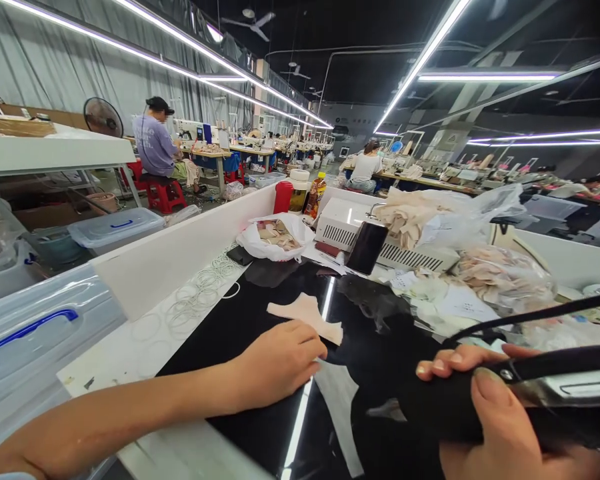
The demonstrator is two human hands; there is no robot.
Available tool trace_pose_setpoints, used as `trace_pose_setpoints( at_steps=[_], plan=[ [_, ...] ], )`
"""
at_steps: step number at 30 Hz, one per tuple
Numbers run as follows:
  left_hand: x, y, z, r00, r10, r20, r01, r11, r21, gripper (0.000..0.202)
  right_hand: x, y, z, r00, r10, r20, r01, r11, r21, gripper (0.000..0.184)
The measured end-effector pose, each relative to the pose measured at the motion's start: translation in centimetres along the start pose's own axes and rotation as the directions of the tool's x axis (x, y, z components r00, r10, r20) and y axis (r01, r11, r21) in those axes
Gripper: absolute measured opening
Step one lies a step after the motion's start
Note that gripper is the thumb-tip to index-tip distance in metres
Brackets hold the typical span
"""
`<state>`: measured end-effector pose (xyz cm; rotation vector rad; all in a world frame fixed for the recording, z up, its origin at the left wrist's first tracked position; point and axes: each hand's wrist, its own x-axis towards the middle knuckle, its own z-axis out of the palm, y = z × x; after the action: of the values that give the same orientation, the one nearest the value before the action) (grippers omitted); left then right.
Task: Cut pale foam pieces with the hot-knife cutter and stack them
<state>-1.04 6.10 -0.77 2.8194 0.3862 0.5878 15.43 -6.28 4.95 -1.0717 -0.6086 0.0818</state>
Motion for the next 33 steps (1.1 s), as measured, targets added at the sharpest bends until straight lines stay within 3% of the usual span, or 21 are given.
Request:
trace_pose_setpoints(
  at_steps=[3, 6, 11, 16, 33],
  plan=[
    [0.1, 1.8, 0.0, 0.995, -0.055, 0.084, 0.068, 0.984, -0.164, 0.024, 0.0, 0.2, 0.4, 0.999, 0.041, 0.007, -0.042, 0.999, 0.025, 0.044],
    [0.2, 2.9, 0.7, 0.988, -0.051, 0.143, 0.083, 0.971, -0.226, 0.041, -0.1, 0.7, 0.6, 0.997, 0.054, 0.059, -0.056, 0.998, 0.042, 0.046],
    [0.4, 3.2, 2.5, 0.993, -0.019, 0.119, 0.046, 0.972, -0.23, 0.059, -0.1, 1.7, 0.6, 0.996, 0.003, 0.087, -0.007, 0.999, 0.041, 0.047],
    [0.3, 3.2, 2.9, 0.992, -0.003, 0.126, 0.034, 0.969, -0.245, 0.07, -0.3, 2.0, 0.5, 0.996, 0.02, 0.089, -0.022, 1.0, 0.02, 0.046],
    [0.1, 3.2, 2.4, 0.991, 0.032, 0.131, -0.001, 0.974, -0.226, 0.073, -1.5, 0.1, 0.5, 0.992, 0.124, 0.03, -0.124, 0.992, -0.004, 0.046]
  ],
)
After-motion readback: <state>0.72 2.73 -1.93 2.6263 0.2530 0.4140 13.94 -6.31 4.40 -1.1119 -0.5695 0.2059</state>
